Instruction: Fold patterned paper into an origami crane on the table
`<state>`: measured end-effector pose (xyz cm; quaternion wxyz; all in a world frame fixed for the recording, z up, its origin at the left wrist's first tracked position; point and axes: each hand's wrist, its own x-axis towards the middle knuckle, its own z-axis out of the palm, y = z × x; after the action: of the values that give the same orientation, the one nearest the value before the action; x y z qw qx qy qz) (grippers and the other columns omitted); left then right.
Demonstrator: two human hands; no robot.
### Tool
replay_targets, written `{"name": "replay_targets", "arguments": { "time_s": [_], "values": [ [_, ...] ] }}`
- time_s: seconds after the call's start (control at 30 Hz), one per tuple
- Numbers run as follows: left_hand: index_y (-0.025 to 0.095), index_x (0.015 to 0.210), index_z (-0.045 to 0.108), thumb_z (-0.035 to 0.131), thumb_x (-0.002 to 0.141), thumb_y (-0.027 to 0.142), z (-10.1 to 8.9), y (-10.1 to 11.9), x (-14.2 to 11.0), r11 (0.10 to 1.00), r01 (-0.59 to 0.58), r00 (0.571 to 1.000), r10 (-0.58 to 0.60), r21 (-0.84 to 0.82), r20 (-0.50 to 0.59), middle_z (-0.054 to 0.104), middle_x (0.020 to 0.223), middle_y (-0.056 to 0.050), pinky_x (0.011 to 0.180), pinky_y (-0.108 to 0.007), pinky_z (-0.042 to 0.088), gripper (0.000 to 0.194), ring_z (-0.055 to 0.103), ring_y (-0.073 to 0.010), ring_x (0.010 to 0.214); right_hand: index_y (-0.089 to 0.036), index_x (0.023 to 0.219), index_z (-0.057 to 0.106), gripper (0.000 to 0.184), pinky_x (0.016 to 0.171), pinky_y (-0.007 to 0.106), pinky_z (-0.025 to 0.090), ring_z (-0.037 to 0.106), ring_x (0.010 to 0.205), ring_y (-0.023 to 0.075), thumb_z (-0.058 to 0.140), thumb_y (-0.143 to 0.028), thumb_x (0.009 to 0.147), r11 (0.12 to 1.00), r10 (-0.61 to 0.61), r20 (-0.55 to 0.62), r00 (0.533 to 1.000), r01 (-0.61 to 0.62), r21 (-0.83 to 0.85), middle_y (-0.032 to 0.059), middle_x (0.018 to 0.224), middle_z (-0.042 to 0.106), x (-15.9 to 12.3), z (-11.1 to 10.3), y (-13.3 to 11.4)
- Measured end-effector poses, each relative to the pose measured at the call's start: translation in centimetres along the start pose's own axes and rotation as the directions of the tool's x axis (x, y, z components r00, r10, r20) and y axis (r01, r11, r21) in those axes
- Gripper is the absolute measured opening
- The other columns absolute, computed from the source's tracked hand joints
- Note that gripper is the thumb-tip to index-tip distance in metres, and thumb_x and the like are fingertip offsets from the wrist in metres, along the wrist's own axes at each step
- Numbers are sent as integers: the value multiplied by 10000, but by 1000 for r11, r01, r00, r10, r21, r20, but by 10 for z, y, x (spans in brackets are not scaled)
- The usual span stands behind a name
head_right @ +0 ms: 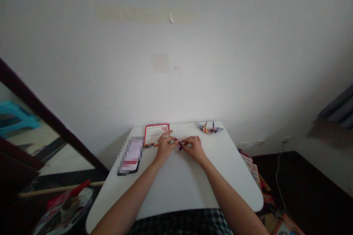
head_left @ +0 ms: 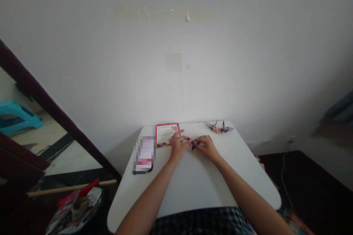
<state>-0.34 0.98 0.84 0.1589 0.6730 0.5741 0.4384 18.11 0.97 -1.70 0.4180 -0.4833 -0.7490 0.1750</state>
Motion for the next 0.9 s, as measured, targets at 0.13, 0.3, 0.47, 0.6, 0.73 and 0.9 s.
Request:
{"name": "replay_targets", "arguments": {
  "time_s": [0.13, 0.3, 0.47, 0.6, 0.73, 0.9],
  "values": [
    [258, 712, 750, 744, 752, 284, -2, 2, 0, 1000, 12, 1000, -12, 0, 3, 608, 1287, -26, 1101, -540, 285, 48, 482, -268, 1252, -280, 948, 751, 210, 953, 406, 385, 624, 966, 241, 658, -416, 818, 1000, 4, 1, 1000, -4, 4, 36, 863, 740, 0, 0, 0],
    [279, 769, 765, 715, 784, 317, 0, 2, -1, 999, 18, 1000, -17, 30, -24, 610, 1278, -32, 1106, -570, 258, 65, 484, -276, 1243, -285, 942, 751, 210, 961, 415, 384, 628, 959, 246, 663, -421, 808, 1000, 8, 0, 1000, -8, 9, 34, 847, 740, 1, -1, -1],
    [288, 757, 766, 709, 789, 323, 1, 0, 0, 1000, 0, 1000, 1, 22, -26, 587, 1296, -21, 1100, -542, 288, 74, 470, -277, 1258, -286, 933, 751, 191, 958, 406, 380, 629, 949, 242, 676, -398, 798, 1000, 1, 2, 1000, -1, 4, 31, 827, 732, 0, -1, -1],
    [291, 763, 768, 708, 791, 327, 1, 0, 0, 999, 7, 1000, -6, 42, -25, 591, 1289, -22, 1101, -549, 286, 75, 475, -277, 1251, -285, 888, 747, 182, 1003, 405, 339, 623, 967, 233, 685, -424, 788, 1000, 7, 24, 1000, -7, 0, 18, 843, 727, 0, -1, -1],
    [287, 764, 763, 731, 771, 332, 0, 3, -1, 998, 18, 1000, -18, 65, -1, 595, 1294, -25, 1104, -594, 260, 56, 475, -286, 1249, -271, 818, 735, 196, 1043, 416, 282, 609, 981, 221, 652, -448, 814, 1000, 25, 40, 999, -25, -3, 16, 866, 715, -1, -2, -1],
    [294, 738, 762, 779, 719, 316, -1, 6, -3, 996, 22, 996, -29, 83, 86, 582, 1333, -20, 1106, -678, 183, 34, 440, -319, 1275, -244, 771, 702, 237, 1035, 434, 280, 596, 955, 209, 602, -445, 846, 999, 19, 75, 997, -16, -33, 17, 847, 691, -2, -3, -4]
  ]
}}
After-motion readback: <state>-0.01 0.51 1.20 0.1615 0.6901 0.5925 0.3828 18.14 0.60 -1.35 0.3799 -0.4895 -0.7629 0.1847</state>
